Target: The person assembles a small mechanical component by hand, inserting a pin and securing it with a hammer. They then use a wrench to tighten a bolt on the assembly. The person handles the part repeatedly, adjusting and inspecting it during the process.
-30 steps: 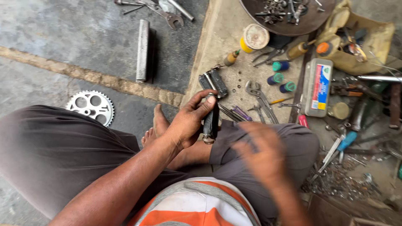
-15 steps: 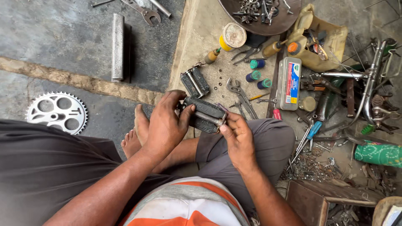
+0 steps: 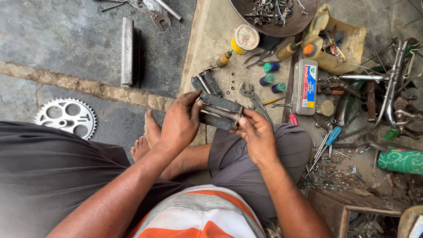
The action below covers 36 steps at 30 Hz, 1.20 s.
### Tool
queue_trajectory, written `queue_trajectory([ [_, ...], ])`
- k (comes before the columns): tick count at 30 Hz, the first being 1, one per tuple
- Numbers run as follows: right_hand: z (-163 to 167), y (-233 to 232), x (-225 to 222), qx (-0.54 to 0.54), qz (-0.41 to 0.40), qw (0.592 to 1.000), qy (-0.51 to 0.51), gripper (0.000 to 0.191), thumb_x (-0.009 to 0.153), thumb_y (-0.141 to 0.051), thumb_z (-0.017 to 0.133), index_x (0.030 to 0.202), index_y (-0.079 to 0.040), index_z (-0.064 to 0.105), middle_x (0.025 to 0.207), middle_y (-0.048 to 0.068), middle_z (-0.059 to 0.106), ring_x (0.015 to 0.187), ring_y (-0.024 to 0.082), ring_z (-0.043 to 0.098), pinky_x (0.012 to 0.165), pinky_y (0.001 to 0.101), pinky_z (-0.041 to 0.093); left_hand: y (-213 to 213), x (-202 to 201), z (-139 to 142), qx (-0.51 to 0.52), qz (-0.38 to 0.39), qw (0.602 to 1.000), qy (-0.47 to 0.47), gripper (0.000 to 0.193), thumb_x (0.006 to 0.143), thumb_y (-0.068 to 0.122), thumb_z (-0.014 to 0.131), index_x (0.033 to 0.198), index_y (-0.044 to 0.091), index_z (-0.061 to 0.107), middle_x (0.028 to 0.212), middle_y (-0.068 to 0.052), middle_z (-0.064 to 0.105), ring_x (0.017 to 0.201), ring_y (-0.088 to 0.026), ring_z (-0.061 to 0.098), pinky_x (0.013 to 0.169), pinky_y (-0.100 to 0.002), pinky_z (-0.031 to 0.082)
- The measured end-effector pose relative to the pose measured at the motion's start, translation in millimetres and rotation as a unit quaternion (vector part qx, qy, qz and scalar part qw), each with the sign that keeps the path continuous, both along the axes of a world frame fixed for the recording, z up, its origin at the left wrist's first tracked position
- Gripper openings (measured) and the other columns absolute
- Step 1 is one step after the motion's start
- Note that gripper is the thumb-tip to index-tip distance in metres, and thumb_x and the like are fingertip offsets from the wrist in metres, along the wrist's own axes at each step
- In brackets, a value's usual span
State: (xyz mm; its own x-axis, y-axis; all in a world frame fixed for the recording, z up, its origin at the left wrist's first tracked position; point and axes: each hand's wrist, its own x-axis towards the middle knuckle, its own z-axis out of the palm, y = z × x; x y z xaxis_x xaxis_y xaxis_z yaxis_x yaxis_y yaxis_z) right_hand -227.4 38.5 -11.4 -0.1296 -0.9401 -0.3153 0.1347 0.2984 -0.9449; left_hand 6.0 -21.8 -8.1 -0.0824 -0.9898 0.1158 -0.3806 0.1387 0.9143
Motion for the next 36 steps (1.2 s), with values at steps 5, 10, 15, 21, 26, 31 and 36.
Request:
queue_trajectory([
  [5, -8, -11, -8, -0.014, -0.01, 1.0, -0.003, 0.04, 0.101, -0.01, 0.062, 0.137, 0.006, 0.057, 0.113, 0.014, 0.071, 0.096, 0.02, 0.07, 0.082, 0.039, 0.061, -8, 13, 0, 0.144, -0.036, 0.986, 0.069, 0.038, 0.095, 0.01, 0.056, 0.131, 0.012, 0.069, 0.126, -0.017, 0.061, 0.103, -0.028, 0.071, 0.085, -0.036, 0.062],
  [10, -6, -18, -5, -0.009, 0.0, 1.0, 0.005, 0.042, 0.102, -0.011, 0.06, 0.139, 0.007, 0.055, 0.116, 0.015, 0.071, 0.097, 0.022, 0.071, 0.083, 0.0398, 0.062, -16, 24, 10, 0.187, -0.078, 0.979, 0.019, 0.043, 0.097, 0.007, 0.053, 0.138, 0.015, 0.064, 0.12, -0.016, 0.06, 0.099, -0.025, 0.07, 0.085, -0.035, 0.058],
  [15, -2, -22, -4, 0.003, 0.004, 1.0, 0.011, 0.041, 0.102, -0.011, 0.059, 0.139, 0.008, 0.056, 0.117, 0.016, 0.07, 0.098, 0.022, 0.07, 0.083, 0.0401, 0.062, -21, 26, 18, 0.257, -0.098, 0.961, 0.04, 0.051, 0.095, 0.005, 0.05, 0.144, 0.015, 0.057, 0.121, -0.011, 0.073, 0.083, -0.018, 0.075, 0.083, -0.033, 0.059],
  [21, 3, -21, -4, -0.005, 0.016, 1.0, 0.01, 0.04, 0.103, -0.011, 0.059, 0.139, 0.007, 0.057, 0.118, 0.014, 0.07, 0.1, 0.021, 0.071, 0.085, 0.0394, 0.063, -21, 22, 12, 0.269, -0.103, 0.955, 0.069, 0.058, 0.091, 0.003, 0.052, 0.148, 0.013, 0.051, 0.128, -0.011, 0.071, 0.09, -0.022, 0.074, 0.087, -0.033, 0.059],
  [26, 9, -22, 4, -0.019, 0.036, 0.998, 0.047, 0.042, 0.101, -0.011, 0.059, 0.14, 0.005, 0.056, 0.121, 0.013, 0.07, 0.103, 0.018, 0.072, 0.086, 0.0366, 0.064, -17, 14, 6, 0.059, -0.098, 0.99, 0.084, 0.072, 0.088, 0.014, 0.077, 0.149, -0.003, 0.045, 0.148, -0.023, 0.055, 0.131, -0.031, 0.062, 0.109, -0.04, 0.051],
  [31, 11, -26, 20, -0.058, 0.045, 0.992, 0.105, 0.04, 0.101, -0.007, 0.061, 0.139, 0.005, 0.058, 0.114, 0.012, 0.073, 0.099, 0.016, 0.072, 0.086, 0.0328, 0.064, -9, 8, 17, 0.011, -0.067, 0.998, -0.001, 0.121, 0.067, 0.053, 0.089, 0.156, -0.002, 0.03, 0.145, -0.027, 0.05, 0.134, -0.038, 0.056, 0.107, -0.044, 0.051],
  [36, 17, -24, 36, -0.084, 0.073, 0.971, 0.21, 0.04, 0.1, -0.006, 0.064, 0.139, 0.003, 0.061, 0.11, 0.012, 0.075, 0.096, 0.014, 0.071, 0.085, 0.0266, 0.058, -13, 12, 28, 0.03, -0.072, 0.993, -0.084, 0.139, 0.048, 0.069, 0.09, 0.155, 0.003, 0.032, 0.146, -0.03, 0.044, 0.131, -0.045, 0.054, 0.102, -0.05, 0.05],
])
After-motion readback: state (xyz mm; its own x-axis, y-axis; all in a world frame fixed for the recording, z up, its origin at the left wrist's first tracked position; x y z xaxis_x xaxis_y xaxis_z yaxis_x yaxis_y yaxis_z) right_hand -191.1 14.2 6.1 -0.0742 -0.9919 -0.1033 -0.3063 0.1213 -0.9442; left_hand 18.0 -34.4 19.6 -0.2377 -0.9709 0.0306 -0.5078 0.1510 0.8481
